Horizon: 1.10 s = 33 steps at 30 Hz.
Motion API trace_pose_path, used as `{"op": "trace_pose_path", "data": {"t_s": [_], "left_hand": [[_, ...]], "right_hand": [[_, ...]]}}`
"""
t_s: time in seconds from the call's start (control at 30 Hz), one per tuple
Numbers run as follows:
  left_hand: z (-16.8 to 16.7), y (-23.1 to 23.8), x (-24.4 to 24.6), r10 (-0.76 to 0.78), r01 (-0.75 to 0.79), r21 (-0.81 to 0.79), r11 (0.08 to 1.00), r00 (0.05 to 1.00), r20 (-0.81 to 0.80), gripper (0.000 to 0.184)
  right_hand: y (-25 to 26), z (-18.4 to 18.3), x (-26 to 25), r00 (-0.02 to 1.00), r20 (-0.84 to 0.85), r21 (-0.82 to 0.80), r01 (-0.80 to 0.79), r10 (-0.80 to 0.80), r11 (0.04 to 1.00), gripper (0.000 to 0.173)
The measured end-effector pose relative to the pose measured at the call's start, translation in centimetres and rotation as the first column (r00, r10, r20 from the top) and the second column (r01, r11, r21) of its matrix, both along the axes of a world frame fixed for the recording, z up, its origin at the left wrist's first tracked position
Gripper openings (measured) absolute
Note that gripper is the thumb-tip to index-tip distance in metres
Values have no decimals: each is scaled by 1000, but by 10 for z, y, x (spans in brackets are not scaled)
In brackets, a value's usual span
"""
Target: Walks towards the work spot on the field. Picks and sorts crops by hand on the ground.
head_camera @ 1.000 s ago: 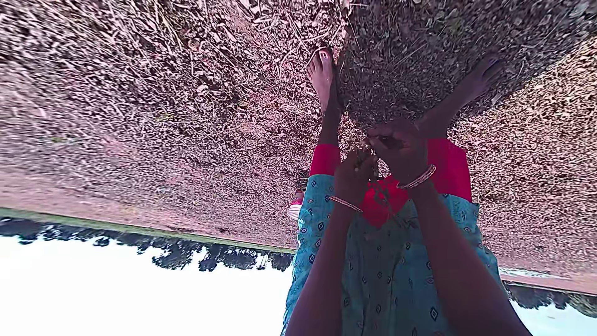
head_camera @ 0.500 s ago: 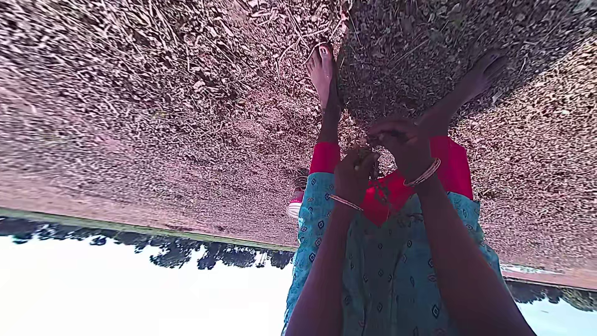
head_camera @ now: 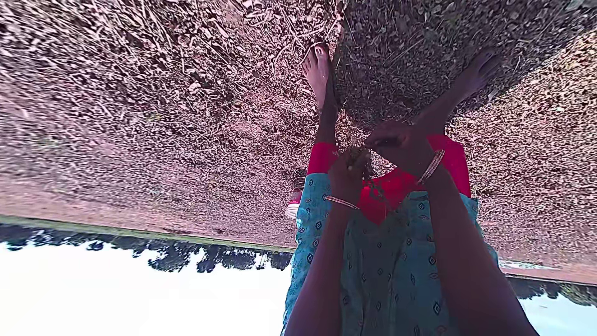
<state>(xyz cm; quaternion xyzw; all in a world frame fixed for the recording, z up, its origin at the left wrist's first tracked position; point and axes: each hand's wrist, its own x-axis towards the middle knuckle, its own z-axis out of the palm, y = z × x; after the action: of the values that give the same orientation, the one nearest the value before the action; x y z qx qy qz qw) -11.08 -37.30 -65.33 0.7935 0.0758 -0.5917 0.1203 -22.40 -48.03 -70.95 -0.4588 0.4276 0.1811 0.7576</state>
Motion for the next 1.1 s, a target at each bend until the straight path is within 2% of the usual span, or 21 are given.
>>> {"op": "trace_pose_path", "data": {"t_s": [0.07, 0.2, 0.3, 0.43, 0.7, 0.83, 0.9, 1.0, 1.1], "left_hand": [[0, 1, 0, 14, -14, -2, 1000, 1000, 5, 22], [-3, 2, 2, 16, -15, 39, 999, 1000, -4, 22], [-3, 3, 3, 4, -4, 73, 997, 1000, -8, 23], [-2, 1, 3, -23, 26, 76, 997, 999, -36, 24], [-4, 0, 3, -13, 18, 129, 991, 999, -40, 23], [-4, -4, 4, 11, -10, 143, 990, 1000, -6, 20], [-4, -5, 3, 16, -14, 159, 987, 1000, -9, 21], [-4, -8, -2, 52, -46, 159, 986, 998, -35, 19], [-4, -4, -5, 134, -130, 134, 982, 991, -21, 15]], "right_hand": [[-1, 3, 2, 999, -34, 19, 10, -9, 1000, 17], [5, -9, 1, 991, -124, 23, 61, -58, 998, 27], [8, -18, -5, 991, -106, -59, 79, -85, 995, 15], [7, -17, -6, 993, -49, -65, 107, -110, 992, 10], [7, -22, -9, 927, -338, -138, 124, -164, 983, 21], [-5, -51, -2, 919, -346, -228, 114, -190, 967, 25], [-14, -79, 18, 929, -348, -278, 26, -126, 960, 24], [-25, -136, 68, 947, -309, -386, -210, 88, 898, 27], [-39, -181, 120, 832, -370, -393, -543, 414, 742, 41]]}}
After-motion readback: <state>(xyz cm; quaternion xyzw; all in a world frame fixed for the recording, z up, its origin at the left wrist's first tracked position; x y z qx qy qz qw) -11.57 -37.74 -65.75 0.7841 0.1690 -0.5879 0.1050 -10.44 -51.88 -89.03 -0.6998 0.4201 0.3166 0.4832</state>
